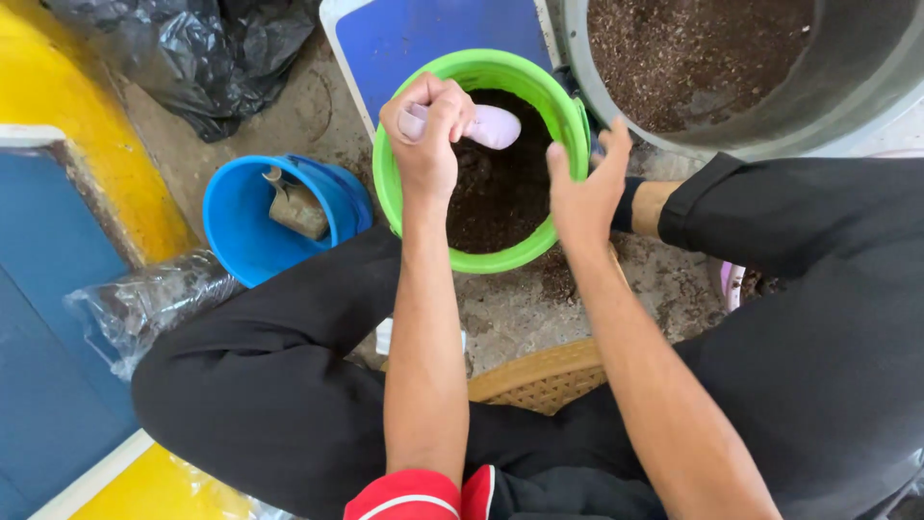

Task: Mix soil and pack it into a plastic bag.

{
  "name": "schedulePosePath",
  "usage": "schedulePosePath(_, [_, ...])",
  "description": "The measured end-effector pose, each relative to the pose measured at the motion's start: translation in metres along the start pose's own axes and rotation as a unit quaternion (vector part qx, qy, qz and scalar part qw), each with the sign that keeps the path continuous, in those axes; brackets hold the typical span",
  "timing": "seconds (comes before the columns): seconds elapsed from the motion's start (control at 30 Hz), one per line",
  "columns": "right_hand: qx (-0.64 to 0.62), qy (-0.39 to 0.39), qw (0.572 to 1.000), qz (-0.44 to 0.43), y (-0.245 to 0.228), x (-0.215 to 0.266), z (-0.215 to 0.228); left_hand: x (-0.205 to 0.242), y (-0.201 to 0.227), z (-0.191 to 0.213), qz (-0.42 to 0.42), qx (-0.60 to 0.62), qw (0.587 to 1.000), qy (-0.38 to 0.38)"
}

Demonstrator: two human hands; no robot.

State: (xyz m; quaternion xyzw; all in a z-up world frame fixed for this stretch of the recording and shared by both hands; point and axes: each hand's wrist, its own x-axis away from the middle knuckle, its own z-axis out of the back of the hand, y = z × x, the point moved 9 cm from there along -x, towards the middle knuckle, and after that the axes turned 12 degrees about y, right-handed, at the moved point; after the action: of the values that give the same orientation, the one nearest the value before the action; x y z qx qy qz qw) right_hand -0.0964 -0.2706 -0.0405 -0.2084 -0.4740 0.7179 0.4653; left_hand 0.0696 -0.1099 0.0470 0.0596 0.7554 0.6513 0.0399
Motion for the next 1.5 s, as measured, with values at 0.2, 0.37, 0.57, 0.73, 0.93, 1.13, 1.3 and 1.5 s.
schedulePosePath(0.2, [0.045, 0.007, 0.991, 0.124, -0.024, 0.043, 0.001, 0.05, -0.206, -0.03, 0.029, -0.162, 0.986, 0.021])
schedulePosePath(0.37, [0.04, -0.05, 0.998, 0.026, 0.007, 0.032, -0.004, 0.047, -0.181, -0.023, 0.06, -0.185, 0.98, 0.038])
schedulePosePath(0.57, [0.011, -0.122, 0.992, 0.042, -0.005, -0.012, -0.016, 0.049, -0.122, 0.025, 0.147, -0.052, 0.983, 0.102])
schedulePosePath(0.73, [0.016, -0.218, 0.97, 0.107, -0.02, -0.01, -0.036, 0.011, -0.042, 0.061, 0.115, 0.028, 0.98, 0.161])
schedulePosePath(0.93, [0.053, 0.012, 0.995, 0.081, -0.017, 0.035, 0.002, 0.0, -0.062, 0.045, -0.029, 0.096, 0.97, 0.221])
schedulePosePath(1.13, [0.03, -0.051, 0.994, 0.096, -0.015, 0.032, 0.001, 0.018, -0.197, 0.046, 0.067, 0.004, 0.961, 0.268])
schedulePosePath(1.3, [-0.003, -0.09, 0.994, 0.061, -0.015, 0.009, -0.01, 0.0, -0.16, 0.034, 0.156, -0.052, 0.976, 0.145])
schedulePosePath(1.5, [-0.041, -0.228, 0.965, 0.123, -0.017, -0.022, -0.034, 0.024, -0.084, 0.044, 0.13, -0.001, 0.989, 0.076])
